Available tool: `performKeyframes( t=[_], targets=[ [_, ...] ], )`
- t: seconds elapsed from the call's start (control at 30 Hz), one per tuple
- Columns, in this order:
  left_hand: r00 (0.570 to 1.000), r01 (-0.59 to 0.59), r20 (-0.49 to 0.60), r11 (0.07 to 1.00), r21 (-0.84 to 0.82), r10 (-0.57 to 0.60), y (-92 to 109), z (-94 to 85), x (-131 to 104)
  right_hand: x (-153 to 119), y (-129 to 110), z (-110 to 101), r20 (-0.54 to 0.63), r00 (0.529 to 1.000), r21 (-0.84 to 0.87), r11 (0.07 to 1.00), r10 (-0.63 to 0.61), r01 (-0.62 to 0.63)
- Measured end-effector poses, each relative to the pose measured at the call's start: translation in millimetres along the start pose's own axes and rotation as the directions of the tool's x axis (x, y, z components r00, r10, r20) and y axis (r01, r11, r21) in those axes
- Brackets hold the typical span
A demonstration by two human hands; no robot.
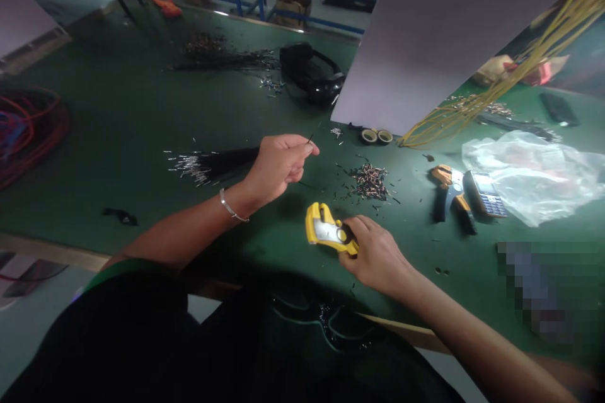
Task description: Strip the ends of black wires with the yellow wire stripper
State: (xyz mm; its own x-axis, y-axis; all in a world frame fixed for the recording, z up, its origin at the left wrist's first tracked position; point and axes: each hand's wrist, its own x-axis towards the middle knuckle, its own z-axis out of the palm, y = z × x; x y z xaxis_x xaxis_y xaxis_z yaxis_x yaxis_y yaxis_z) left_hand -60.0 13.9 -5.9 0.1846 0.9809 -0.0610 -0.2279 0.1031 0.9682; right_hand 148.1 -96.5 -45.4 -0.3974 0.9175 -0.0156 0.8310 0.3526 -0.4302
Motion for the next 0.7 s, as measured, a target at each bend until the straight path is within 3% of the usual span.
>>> performKeyframes(
  t=[0.1, 0.3, 0.5, 0.7],
  targets=[
    [0.999, -0.039, -0.022, 0.999, 0.035, 0.039, 2.7, 2.0, -2.5, 3.8, -4.8, 7.0, -0.026, 0.998, -0.073, 0.996, -0.053, 0.051],
    [0.993, -0.111, -0.024, 0.988, 0.103, 0.114, 1.5, 3.3, -6.6, 5.1, -5.0, 16.3, -0.117, 0.993, 0.067, 0.997, -0.021, 0.029],
    [0.971, -0.225, -0.015, 0.938, 0.263, 0.237, -3.4, 3.1, -12.1, 5.4, -8.4, 25.8, -0.085, 0.994, -0.064, 0.996, -0.069, 0.064],
    [0.960, -0.269, 0.012, 0.907, 0.325, 0.280, -3.6, 4.2, -16.4, 6.6, -11.9, 18.0, -0.126, 0.991, 0.070, 0.997, -0.034, 0.044]
  ],
)
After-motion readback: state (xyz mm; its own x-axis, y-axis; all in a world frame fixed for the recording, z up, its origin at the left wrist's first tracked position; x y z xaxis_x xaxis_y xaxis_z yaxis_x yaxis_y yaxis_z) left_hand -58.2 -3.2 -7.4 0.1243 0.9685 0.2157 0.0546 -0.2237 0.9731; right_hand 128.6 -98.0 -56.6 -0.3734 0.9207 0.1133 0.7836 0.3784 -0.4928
